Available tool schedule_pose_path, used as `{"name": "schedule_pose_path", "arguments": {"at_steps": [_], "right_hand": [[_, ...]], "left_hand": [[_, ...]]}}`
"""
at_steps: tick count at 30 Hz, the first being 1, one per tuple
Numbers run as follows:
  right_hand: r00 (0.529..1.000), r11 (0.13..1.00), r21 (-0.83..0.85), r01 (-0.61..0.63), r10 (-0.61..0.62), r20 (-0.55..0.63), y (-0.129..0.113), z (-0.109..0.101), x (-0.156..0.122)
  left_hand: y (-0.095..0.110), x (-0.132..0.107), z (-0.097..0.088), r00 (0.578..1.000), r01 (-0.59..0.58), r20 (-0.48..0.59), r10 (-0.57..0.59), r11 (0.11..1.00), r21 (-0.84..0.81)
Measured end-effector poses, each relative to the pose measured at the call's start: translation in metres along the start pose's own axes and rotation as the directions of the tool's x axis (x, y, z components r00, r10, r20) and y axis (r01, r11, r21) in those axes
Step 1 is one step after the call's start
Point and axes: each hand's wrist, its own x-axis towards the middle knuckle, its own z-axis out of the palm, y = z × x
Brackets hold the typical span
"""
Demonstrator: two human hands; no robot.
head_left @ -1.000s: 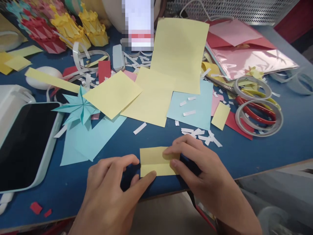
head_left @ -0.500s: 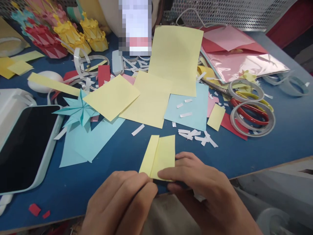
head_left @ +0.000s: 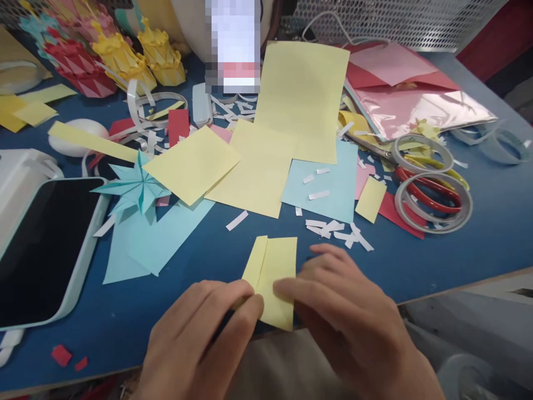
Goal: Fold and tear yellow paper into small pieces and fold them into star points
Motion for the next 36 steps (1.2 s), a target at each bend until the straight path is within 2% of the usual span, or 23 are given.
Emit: {"name": "schedule_pose_path", "arguments": {"at_steps": [3,5,11,15,19,23,25,28,32,36], "right_hand": [[0.995,0.958,-0.287,0.013,-0.04,-0.089,0.009,0.001,0.0],[0.996,0.938,-0.347,0.014,-0.044,-0.078,0.01,0.002,-0.001],[0.991,0.954,-0.272,0.13,-0.133,0.01,0.005,0.005,-0.003],[0.987,0.974,-0.18,0.141,-0.123,0.107,0.004,0.006,0.0],[0.983,0.992,-0.092,0.088,-0.071,0.169,0.005,0.003,0.002],[0.987,0.999,0.026,0.019,-0.023,0.159,0.008,0.002,0.001],[0.989,0.998,0.056,0.003,-0.011,0.149,0.01,0.003,0.0],[0.99,0.999,0.026,-0.032,0.028,0.135,0.011,0.006,0.002],[0.986,0.993,-0.014,-0.113,0.114,0.119,0.009,0.01,0.008],[0.98,0.984,-0.022,-0.176,0.178,0.087,0.008,0.014,0.012]], "left_hand": [[-0.008,0.002,-0.002,0.995,-0.064,0.079,0.064,0.998,-0.005],[-0.011,0.003,-0.001,0.992,-0.093,0.088,0.09,0.996,0.02],[-0.005,0.005,0.002,0.996,-0.061,0.069,0.063,0.998,-0.028],[-0.006,0.006,0.002,0.996,-0.011,0.086,0.016,0.998,-0.066],[-0.011,0.004,0.003,0.993,-0.009,0.114,0.02,0.995,-0.097],[-0.012,0.005,0.003,0.983,-0.063,0.168,0.07,0.997,-0.045],[-0.01,0.007,0.003,0.985,-0.018,0.169,0.029,0.998,-0.065],[-0.007,0.009,0.004,0.985,0.064,0.166,-0.047,0.993,-0.1],[-0.006,0.01,0.005,0.993,0.098,0.079,-0.091,0.991,-0.091],[-0.007,0.012,0.004,0.994,0.017,0.11,-0.013,0.999,-0.036]]}}
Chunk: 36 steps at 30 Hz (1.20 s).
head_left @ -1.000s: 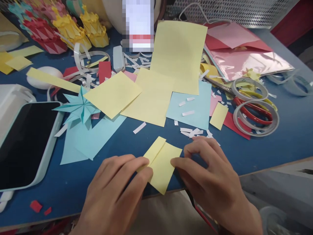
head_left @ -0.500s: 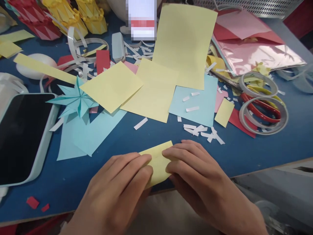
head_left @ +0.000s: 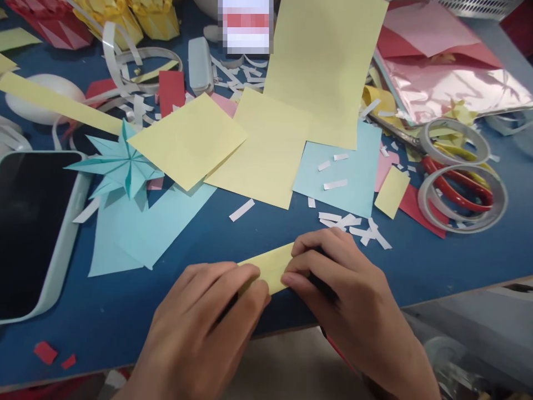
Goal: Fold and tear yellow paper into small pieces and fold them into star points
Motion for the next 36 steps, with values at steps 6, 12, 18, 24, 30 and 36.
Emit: {"name": "schedule_pose_path", "arguments": {"at_steps": [6,12,18,24,30,36], "right_hand": [[0.999,0.999,-0.01,-0.041,0.041,-0.03,0.0011,0.001,0.0022],[0.998,0.999,-0.008,-0.047,0.047,-0.05,-0.0005,0.0016,0.0031],[0.998,0.998,-0.023,-0.054,0.053,-0.041,-0.0005,0.0027,0.0037],[0.998,0.999,-0.022,-0.044,0.043,-0.049,-0.0003,0.0034,0.0035],[0.998,0.998,-0.024,-0.05,0.049,-0.048,-0.0002,0.0056,0.0029],[0.997,0.996,-0.064,-0.056,0.053,-0.05,-0.0015,0.0062,0.0031]], "left_hand": [[0.0001,-0.0006,0.0008,0.999,-0.05,0.02,0.049,0.998,0.039],[-0.0017,0.0001,0.0031,0.996,-0.07,-0.046,0.071,0.997,0.024],[-0.0002,-0.0003,0.0034,0.999,-0.052,0.001,0.052,0.999,0.009],[0.0029,0.003,0.0025,0.998,-0.049,-0.05,0.05,0.999,0.012],[0.002,0.0013,0.0028,0.997,-0.078,-0.007,0.078,0.996,0.049],[0.0027,0.0046,0.0038,0.997,-0.068,-0.026,0.07,0.995,0.067]]}}
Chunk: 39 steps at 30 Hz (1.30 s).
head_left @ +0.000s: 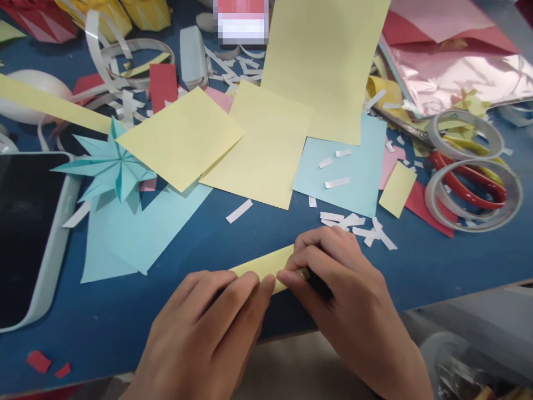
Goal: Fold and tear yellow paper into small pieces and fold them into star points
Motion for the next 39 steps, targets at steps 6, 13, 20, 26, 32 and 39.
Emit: {"name": "schedule_pose_path", "arguments": {"at_steps": [6,13,20,26,32,39], "right_hand": [[1.0,1.0,-0.016,-0.013,0.013,0.008,0.001,-0.003,0.0],[0.998,0.998,-0.019,-0.056,0.056,0.007,0.001,-0.005,0.0],[0.999,0.999,-0.003,-0.045,0.045,0.022,0.0,-0.006,0.0],[0.999,0.999,-0.019,-0.042,0.043,0.026,0.002,-0.006,0.0],[0.999,0.999,-0.029,-0.04,0.041,0.02,0.002,-0.006,-0.001],[1.0,0.998,-0.055,-0.028,0.028,0.007,0.0,0.0,0.0]], "left_hand": [[0.0,-0.007,-0.001,0.993,-0.091,0.072,0.09,0.996,0.013],[0.002,-0.009,0.0,0.99,-0.133,0.049,0.13,0.989,0.071],[0.011,-0.01,0.003,0.987,-0.152,0.081,0.138,0.966,0.208],[0.016,-0.013,0.004,0.991,-0.127,0.064,0.115,0.963,0.236],[0.017,-0.014,0.006,0.992,-0.13,0.034,0.125,0.963,0.237],[0.021,-0.015,0.008,0.996,-0.094,0.022,0.092,0.958,0.269]]}}
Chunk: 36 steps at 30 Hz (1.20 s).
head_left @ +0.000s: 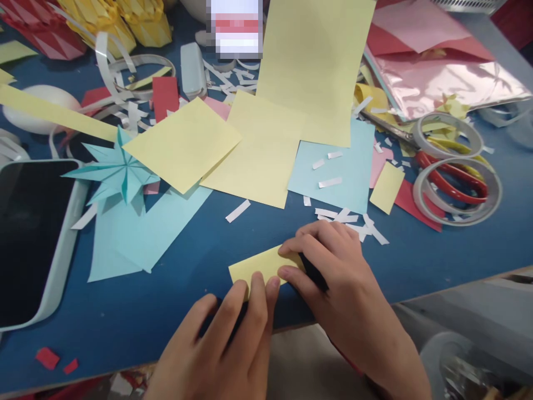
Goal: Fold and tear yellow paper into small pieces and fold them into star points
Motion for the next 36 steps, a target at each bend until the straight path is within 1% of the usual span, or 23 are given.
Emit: {"name": "schedule_pose_path", "arguments": {"at_steps": [3,7,11,16,25,29,33,36], "right_hand": [[1.0,1.0,-0.011,0.003,-0.003,-0.007,0.0,0.001,0.0],[1.0,0.999,-0.037,0.012,-0.012,-0.019,0.0,0.001,0.0],[0.999,0.997,-0.071,0.04,-0.042,-0.021,0.0,0.002,-0.001],[0.999,0.996,-0.083,0.045,-0.047,-0.021,-0.001,0.003,0.0],[0.999,0.996,-0.079,0.038,-0.04,-0.027,-0.001,0.003,0.0],[0.999,0.997,-0.077,0.028,-0.031,-0.043,0.0,0.004,-0.001],[0.995,0.992,-0.104,0.074,-0.081,-0.063,0.0,0.005,-0.001],[0.994,0.992,-0.108,0.072,-0.08,-0.073,0.0,0.006,-0.001]], "left_hand": [[0.0,0.002,-0.004,1.0,-0.01,0.03,0.01,1.0,0.005],[-0.005,0.005,-0.01,0.992,-0.104,0.082,0.1,0.994,0.045],[-0.008,0.006,-0.011,0.982,-0.173,0.09,0.167,0.983,0.062],[-0.004,0.007,-0.01,0.983,-0.166,0.087,0.159,0.983,0.08],[-0.005,0.01,-0.011,0.968,-0.25,0.049,0.246,0.957,0.149],[-0.004,0.011,-0.013,0.967,-0.254,0.046,0.25,0.953,0.163],[-0.002,0.009,-0.012,0.969,-0.247,0.044,0.243,0.955,0.164],[0.0,0.007,-0.01,0.973,-0.231,0.063,0.223,0.959,0.162]]}}
